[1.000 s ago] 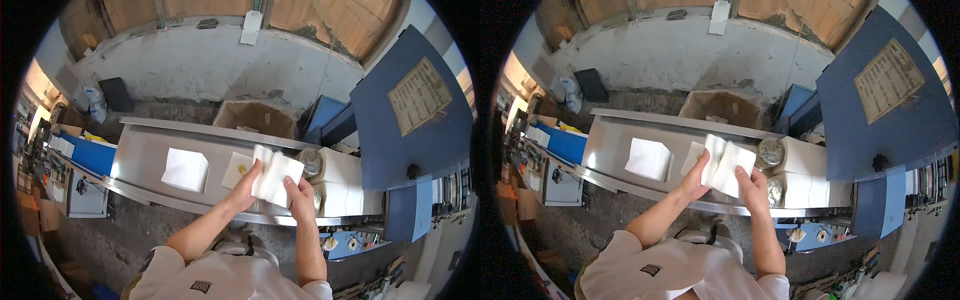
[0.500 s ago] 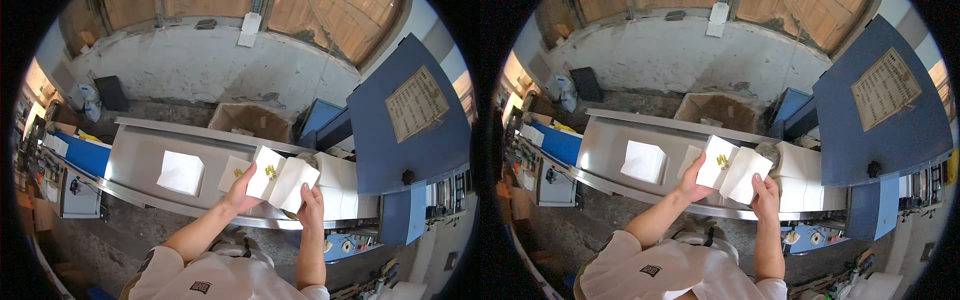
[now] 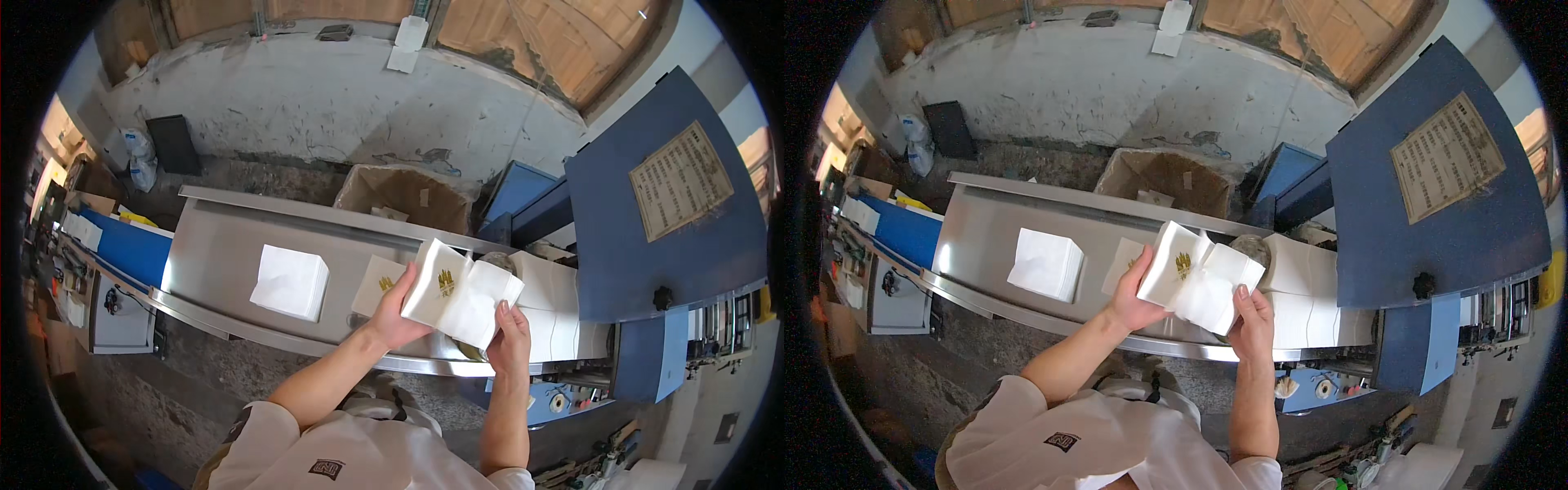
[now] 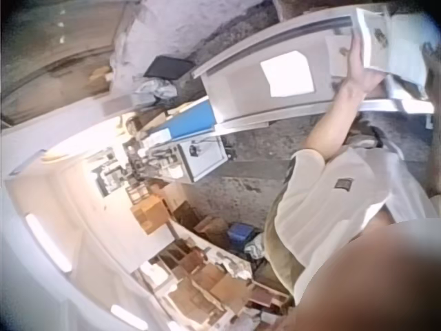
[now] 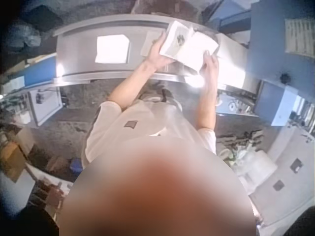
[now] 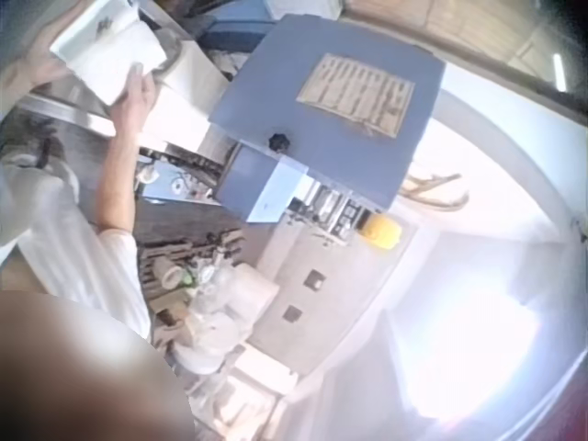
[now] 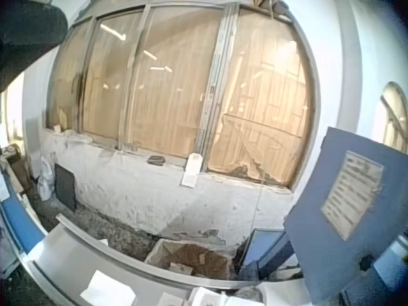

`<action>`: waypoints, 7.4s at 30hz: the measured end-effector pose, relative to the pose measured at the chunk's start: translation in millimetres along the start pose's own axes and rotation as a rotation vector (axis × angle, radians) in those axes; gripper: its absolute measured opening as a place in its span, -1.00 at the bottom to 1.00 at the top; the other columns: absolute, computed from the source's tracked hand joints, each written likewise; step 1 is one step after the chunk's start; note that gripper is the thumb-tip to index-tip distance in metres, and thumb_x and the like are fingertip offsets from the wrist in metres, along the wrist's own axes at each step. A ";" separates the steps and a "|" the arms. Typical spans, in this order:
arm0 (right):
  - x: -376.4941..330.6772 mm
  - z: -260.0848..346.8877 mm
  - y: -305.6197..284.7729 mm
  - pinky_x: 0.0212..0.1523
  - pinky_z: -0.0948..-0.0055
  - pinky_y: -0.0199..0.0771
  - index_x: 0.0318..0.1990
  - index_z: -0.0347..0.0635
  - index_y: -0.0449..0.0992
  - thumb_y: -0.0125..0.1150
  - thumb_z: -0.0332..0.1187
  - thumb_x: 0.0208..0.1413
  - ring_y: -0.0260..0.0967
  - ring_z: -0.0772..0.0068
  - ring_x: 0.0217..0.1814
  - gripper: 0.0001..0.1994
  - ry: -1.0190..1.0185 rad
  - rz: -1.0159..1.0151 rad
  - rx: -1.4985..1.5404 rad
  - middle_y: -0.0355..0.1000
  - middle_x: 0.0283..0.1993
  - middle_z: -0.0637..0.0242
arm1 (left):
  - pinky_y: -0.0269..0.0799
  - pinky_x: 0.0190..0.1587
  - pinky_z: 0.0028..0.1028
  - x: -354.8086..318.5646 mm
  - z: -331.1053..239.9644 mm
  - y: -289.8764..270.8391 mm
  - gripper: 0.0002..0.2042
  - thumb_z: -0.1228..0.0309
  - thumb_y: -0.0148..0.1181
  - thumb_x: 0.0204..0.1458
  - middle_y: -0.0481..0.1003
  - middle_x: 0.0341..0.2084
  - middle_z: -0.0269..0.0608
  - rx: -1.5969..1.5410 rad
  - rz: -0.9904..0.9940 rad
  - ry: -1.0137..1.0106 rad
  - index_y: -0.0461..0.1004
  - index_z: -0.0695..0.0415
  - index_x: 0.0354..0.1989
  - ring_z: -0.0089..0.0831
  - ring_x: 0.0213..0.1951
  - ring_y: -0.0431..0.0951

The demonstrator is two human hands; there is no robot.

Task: Organizing and placing stacks of paper napkins onto a conveyor belt for packaging.

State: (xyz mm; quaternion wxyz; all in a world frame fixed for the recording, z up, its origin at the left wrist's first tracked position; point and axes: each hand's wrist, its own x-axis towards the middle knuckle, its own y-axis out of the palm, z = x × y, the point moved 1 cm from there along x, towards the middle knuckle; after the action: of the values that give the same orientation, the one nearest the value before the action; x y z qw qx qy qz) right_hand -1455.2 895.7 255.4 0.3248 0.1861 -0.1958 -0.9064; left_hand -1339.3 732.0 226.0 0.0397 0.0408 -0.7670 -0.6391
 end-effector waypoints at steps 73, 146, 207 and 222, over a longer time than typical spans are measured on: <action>35.2 -122.1 11.7 0.11 0.38 0.40 0.34 -0.38 0.09 0.21 -0.39 0.20 0.32 0.30 0.21 -0.37 0.058 0.230 -0.559 0.29 0.25 0.03 | 0.53 -0.30 -0.41 -37.1 -57.1 -105.1 -0.33 0.14 0.41 -0.08 0.57 -0.24 0.08 1.362 -0.890 0.004 0.36 0.47 0.04 -0.32 -0.27 0.61; 40.2 -196.1 169.5 0.13 0.31 0.37 0.35 -0.46 0.03 0.17 -0.17 0.23 0.37 0.22 0.13 -0.29 0.267 0.430 -0.721 0.34 0.17 -0.11 | 0.29 -0.67 -0.52 -184.9 -172.3 -92.6 -0.42 -0.06 0.41 -0.16 0.55 -0.46 -0.21 1.202 -1.011 -0.021 0.56 0.22 -0.15 -0.51 -0.64 0.44; 17.9 -164.5 177.4 -0.44 0.59 0.23 -0.24 -0.37 0.54 0.12 -0.36 0.24 0.24 0.74 -0.42 -0.80 -0.100 0.265 -0.745 0.44 -0.46 0.47 | 0.42 0.10 -0.38 -175.8 -173.0 -60.9 -0.37 0.33 0.40 -0.02 0.47 0.02 -0.08 0.950 -0.486 0.287 0.26 0.29 0.19 -0.36 0.04 0.49; 59.8 -91.6 143.5 -0.09 0.45 0.52 0.05 -0.40 0.45 0.03 -0.43 0.28 0.51 0.45 -0.12 -0.73 -0.061 0.117 -0.094 0.53 -0.06 0.19 | 0.46 0.14 -0.17 -203.2 -202.2 -78.5 -0.43 0.47 -0.01 -0.02 0.40 0.04 0.12 0.559 -0.491 0.247 0.15 0.42 0.22 -0.09 0.08 0.49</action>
State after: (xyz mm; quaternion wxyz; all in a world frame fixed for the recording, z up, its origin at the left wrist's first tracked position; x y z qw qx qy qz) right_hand -1381.7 732.4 232.9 0.3794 0.1314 -0.1735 -0.8993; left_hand -1113.6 543.3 183.4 -0.0352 0.3089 -0.8684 -0.3864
